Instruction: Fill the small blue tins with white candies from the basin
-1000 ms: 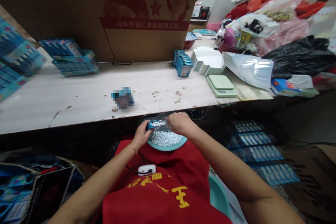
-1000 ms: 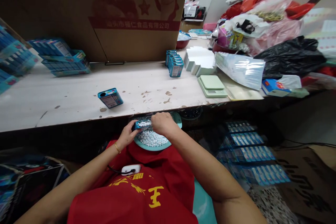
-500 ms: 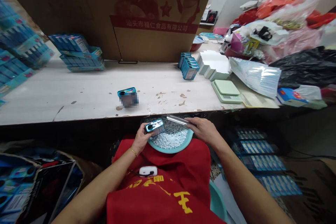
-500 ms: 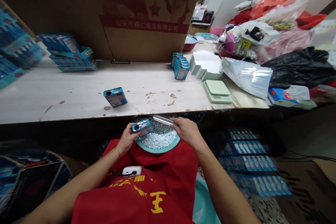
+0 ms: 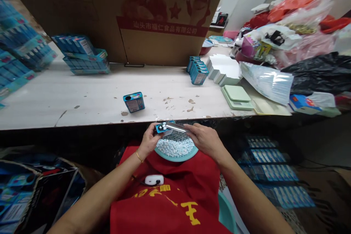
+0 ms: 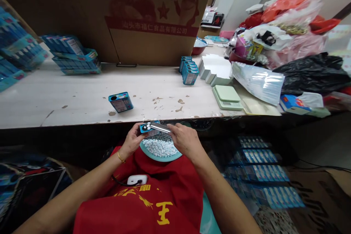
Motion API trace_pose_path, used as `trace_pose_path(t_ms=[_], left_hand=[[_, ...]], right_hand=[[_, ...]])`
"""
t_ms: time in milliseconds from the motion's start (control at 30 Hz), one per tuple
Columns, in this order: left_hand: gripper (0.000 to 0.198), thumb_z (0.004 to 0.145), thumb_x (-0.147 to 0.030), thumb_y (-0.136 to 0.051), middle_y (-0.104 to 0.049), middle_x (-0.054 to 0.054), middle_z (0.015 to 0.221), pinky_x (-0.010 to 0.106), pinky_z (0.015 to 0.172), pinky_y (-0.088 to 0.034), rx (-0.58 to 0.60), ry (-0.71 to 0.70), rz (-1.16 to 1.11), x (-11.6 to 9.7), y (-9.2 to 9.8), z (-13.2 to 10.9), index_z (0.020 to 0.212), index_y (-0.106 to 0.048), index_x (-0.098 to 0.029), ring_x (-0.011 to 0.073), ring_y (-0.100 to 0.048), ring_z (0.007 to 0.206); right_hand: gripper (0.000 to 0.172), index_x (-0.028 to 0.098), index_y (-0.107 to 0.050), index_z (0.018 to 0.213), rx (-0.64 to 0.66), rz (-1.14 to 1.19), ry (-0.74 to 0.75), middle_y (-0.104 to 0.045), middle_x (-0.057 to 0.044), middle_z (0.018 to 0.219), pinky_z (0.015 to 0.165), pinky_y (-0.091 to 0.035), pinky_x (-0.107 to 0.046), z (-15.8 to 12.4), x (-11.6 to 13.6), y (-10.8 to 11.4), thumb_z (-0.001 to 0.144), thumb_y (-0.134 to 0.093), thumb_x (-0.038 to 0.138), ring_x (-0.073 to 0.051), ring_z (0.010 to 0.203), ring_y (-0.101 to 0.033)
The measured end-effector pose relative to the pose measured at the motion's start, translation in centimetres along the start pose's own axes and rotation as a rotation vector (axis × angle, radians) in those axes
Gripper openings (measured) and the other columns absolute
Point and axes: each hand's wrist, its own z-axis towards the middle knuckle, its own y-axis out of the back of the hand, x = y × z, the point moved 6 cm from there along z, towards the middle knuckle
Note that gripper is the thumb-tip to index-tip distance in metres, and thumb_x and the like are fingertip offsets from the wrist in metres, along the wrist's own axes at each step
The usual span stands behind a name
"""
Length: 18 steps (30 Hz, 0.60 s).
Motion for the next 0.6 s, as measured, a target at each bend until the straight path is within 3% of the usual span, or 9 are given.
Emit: trace_pose_path(t_ms=[300,500,600], left_hand=[[0.029,0.067,-0.023,-0.059,-0.057,0.002,0.086,0.027,0.073,-0.043,0.002,-0.114,0.119,-6.0,1.2,2.8,0.095,-0.054,-0.018,0.0156,-0.053,0.079],[0.025,0.068,-0.021,-0.056,-0.056,0.001,0.083,0.027,0.074,-0.042,0.004,-0.209,0.182,-5.2,0.3,7.7,0.093,-0.054,-0.018,0.0146,-0.052,0.078],[0.029,0.068,-0.019,-0.056,-0.056,0.003,0.087,0.028,0.076,-0.043,-0.037,-0.207,0.213,-4.3,0.7,8.8,0.097,-0.055,-0.017,0.0157,-0.052,0.08]], right_hand=[[0.035,0.031,-0.046,0.119,-0.13,-0.055,0.019,-0.06,-0.003,0.092,0.062,-0.038,-0.024,1.0,1.6,4.4,0.087,-0.034,0.036,-0.016,0.077,-0.057],[0.035,0.028,-0.047,0.118,-0.225,-0.02,-0.1,-0.061,-0.005,0.094,0.064,-0.04,-0.025,2.8,0.7,4.5,0.086,-0.036,0.034,-0.016,0.078,-0.058],[0.034,0.026,-0.051,0.115,-0.309,0.105,-0.113,-0.062,-0.005,0.097,0.069,-0.043,-0.026,2.6,-0.8,3.6,0.085,-0.038,0.034,-0.017,0.081,-0.059]])
